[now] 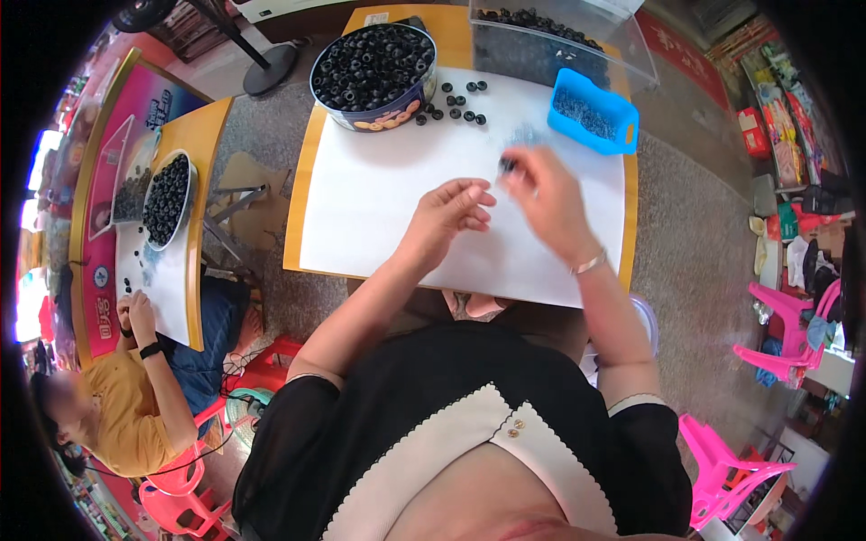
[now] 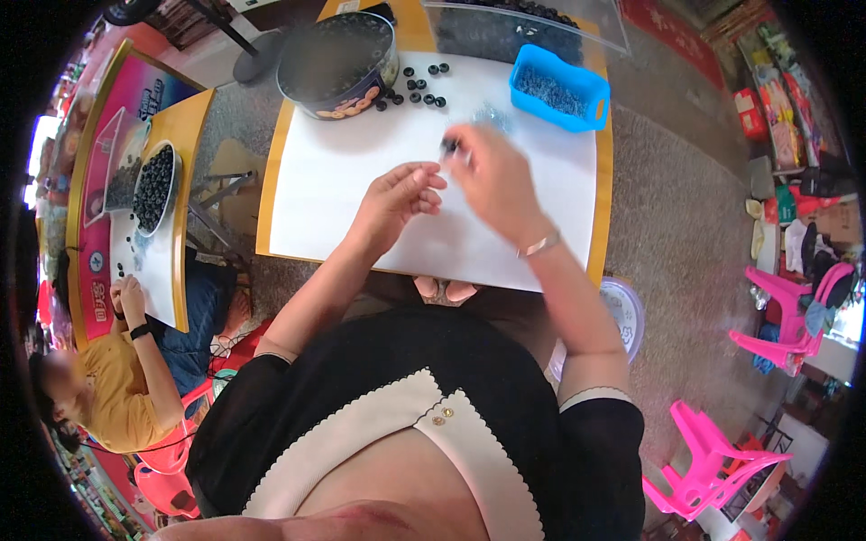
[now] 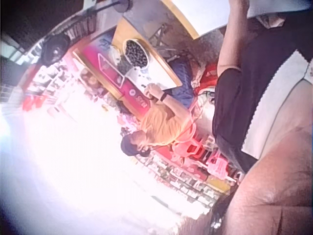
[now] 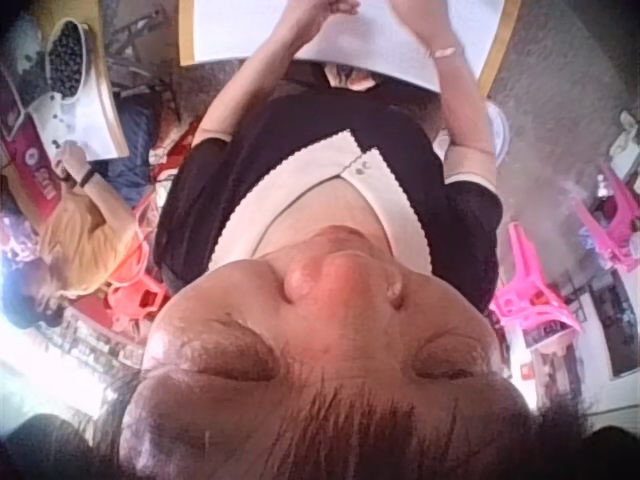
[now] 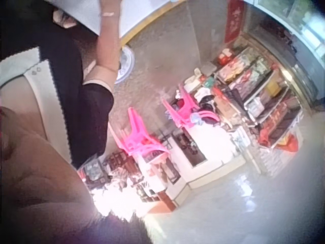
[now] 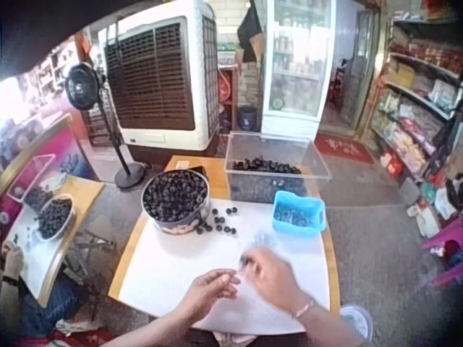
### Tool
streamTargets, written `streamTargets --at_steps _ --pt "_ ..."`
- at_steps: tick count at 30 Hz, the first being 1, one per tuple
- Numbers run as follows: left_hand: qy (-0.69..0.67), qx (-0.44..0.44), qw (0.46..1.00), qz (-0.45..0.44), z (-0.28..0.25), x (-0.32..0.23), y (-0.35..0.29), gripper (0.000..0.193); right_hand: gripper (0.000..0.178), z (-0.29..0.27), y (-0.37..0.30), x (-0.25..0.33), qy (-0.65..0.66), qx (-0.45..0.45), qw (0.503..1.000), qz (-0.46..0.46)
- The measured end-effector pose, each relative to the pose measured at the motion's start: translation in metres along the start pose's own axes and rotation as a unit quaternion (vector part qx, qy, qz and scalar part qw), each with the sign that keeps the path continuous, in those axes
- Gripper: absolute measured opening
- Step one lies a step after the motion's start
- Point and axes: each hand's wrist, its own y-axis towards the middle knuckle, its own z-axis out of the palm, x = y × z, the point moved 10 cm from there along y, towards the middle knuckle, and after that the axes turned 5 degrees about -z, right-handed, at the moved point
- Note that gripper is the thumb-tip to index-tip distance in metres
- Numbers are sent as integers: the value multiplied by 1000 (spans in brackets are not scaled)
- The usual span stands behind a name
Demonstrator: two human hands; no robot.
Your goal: The recorder is assembling small black circular parts by inserting one into another and placing them on a white board.
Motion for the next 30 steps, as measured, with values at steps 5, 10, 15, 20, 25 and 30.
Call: streamTargets --at_steps 5,10,15,20,25,30 --pt "64 -43 996 52 -34 6 15 22 26 -67 115 -37 -198 -169 957 -127" --pt "139 -16 987 83 -25 6 10 18 29 -86 157 -55 -227 -202 947 -103" --pt "148 -17 986 73 -26 8 9 18 19 -11 99 -25 -129 -69 982 -119" --pt "344 -135 909 190 -41 -67 12 18 16 55 9 -16 -29 58 996 -63" --pt "486 -224 771 346 -36 -190 41 17 15 75 -38 -35 4 69 998 7" --pt "659 -185 650 330 -27 -200 88 24 14 74 -44 -32 10 19 999 -28"
